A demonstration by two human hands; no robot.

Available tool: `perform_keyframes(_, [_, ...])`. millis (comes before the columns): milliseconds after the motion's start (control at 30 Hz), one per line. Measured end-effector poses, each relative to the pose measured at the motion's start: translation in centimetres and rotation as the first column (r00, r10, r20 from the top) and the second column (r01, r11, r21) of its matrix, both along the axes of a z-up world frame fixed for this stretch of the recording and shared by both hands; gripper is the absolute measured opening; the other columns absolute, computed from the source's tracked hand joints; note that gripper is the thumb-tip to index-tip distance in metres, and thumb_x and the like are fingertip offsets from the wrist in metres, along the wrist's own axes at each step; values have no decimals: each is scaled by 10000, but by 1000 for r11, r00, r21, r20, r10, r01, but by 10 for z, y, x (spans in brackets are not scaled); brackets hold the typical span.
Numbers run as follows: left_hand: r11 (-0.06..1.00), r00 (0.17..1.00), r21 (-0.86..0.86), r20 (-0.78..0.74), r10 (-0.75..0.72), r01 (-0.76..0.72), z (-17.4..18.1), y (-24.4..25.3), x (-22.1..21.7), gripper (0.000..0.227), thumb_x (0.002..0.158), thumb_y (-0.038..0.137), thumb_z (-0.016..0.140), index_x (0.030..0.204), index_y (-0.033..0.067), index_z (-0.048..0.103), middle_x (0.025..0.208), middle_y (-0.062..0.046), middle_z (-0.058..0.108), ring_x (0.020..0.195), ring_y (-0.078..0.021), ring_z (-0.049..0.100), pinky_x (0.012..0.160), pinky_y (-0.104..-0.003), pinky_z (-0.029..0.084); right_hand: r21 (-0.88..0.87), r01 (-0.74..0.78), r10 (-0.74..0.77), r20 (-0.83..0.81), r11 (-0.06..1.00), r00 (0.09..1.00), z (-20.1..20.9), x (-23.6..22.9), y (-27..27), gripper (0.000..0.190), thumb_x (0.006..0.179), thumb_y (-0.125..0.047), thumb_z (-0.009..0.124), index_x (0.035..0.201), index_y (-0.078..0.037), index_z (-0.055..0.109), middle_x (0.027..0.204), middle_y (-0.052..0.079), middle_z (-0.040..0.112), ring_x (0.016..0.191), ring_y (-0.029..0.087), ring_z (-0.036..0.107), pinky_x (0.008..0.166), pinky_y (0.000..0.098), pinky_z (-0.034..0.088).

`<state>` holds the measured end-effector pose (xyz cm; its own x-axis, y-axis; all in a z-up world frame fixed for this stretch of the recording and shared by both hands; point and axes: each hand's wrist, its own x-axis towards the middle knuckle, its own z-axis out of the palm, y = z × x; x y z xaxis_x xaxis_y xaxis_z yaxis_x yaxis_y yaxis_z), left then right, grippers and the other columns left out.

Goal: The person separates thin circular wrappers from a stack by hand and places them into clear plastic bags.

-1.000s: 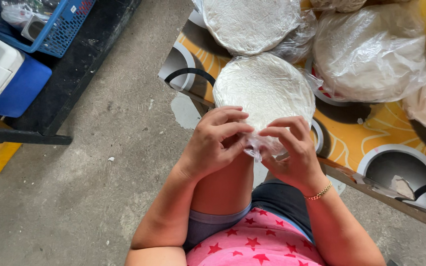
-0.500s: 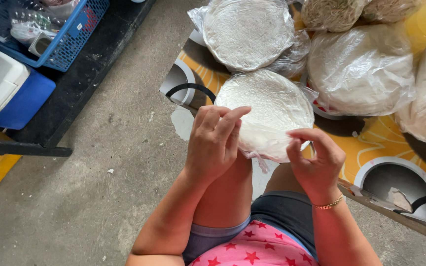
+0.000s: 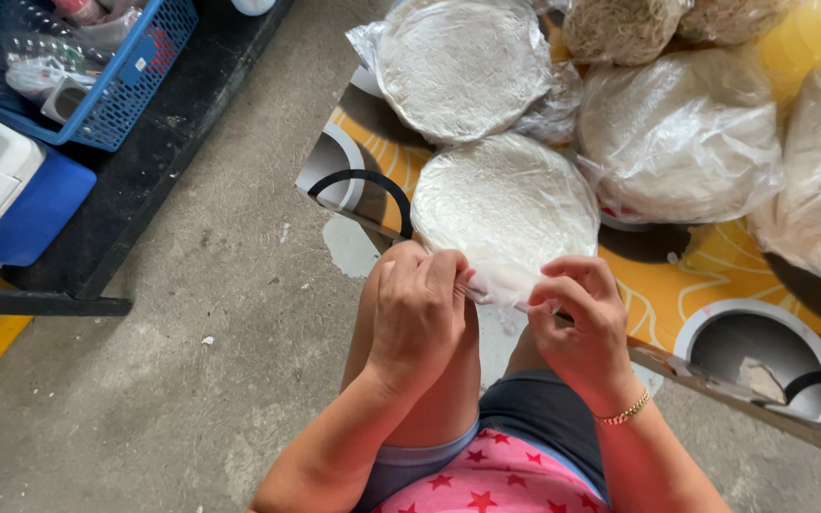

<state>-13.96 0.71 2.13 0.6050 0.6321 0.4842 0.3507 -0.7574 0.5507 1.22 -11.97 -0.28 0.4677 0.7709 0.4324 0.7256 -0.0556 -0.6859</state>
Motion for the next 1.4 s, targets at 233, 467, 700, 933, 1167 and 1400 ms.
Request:
perform_keyframes(233, [888, 976, -461, 195, 101, 0, 17, 2, -8, 156, 1046, 237, 558, 984, 95, 534, 860, -7, 646, 808, -215, 653, 723, -396, 513, -244, -7, 29, 86, 970, 996, 0, 9, -1, 671, 715, 128, 585, 1353, -70, 646, 1344, 180, 541, 975, 312, 639, 833, 391, 552])
perform_keyframes(467, [997, 950, 72, -309, 55, -34, 2, -22, 33, 327, 870, 459, 699, 830, 134, 694, 807, -62, 673, 864, -258, 607, 779, -447, 390, -125, -57, 78, 166, 990, 983, 1, 16, -9, 627, 774, 146, 553, 1361, -60, 635, 1349, 137, 578, 1011, 277, 654, 901, 394, 548])
perform_keyframes(700, [978, 903, 208, -423, 70, 22, -28, -27, 36, 100, 838, 259, 712, 828, 169, 670, 829, -30, 672, 940, -225, 610, 846, -415, 393, -37, -36, 42, 157, 999, 987, 1, 9, -23, 393, 792, 129, 637, 1014, -174, 754, 1218, 79, 613, 947, 229, 611, 830, 341, 524])
perform_keyframes(933, [797, 987, -584, 118, -106, 155, -40, -37, 24, 99, 978, 140, 616, 1035, 84, 673, 957, -68, 697, 969, -241, 646, 889, -400, 504, 32, 104, -109, 250, 994, 962, -17, 1, -15, 260, 767, -22, 846, 999, -79, 743, 1104, 84, 635, 913, 260, 608, 803, 379, 515])
perform_keyframes(1167, [-147, 780, -797, 505, 370, 585, -97, -39, 19, 104, 1056, 73, 502, 1087, 102, 597, 1100, -23, 637, 1090, -137, 606, 1022, -369, 508, 31, 51, -55, 140, 998, 989, -36, 19, -25, 273, 766, 72, 780, 946, -128, 733, 1156, 105, 608, 852, 194, 617, 712, 305, 530])
perform_keyframes(1400, [-170, 688, -716, 533, 493, 677, -100, -53, 15, 32, 1061, 171, 511, 1080, 145, 511, 1113, 14, 617, 1102, -113, 593, 1017, -421, 518, -2, 134, -131, 204, 991, 970, -45, 1, -32, 305, 786, 107, 749, 1043, -56, 769, 1154, 111, 605, 821, 174, 611, 731, 307, 542])
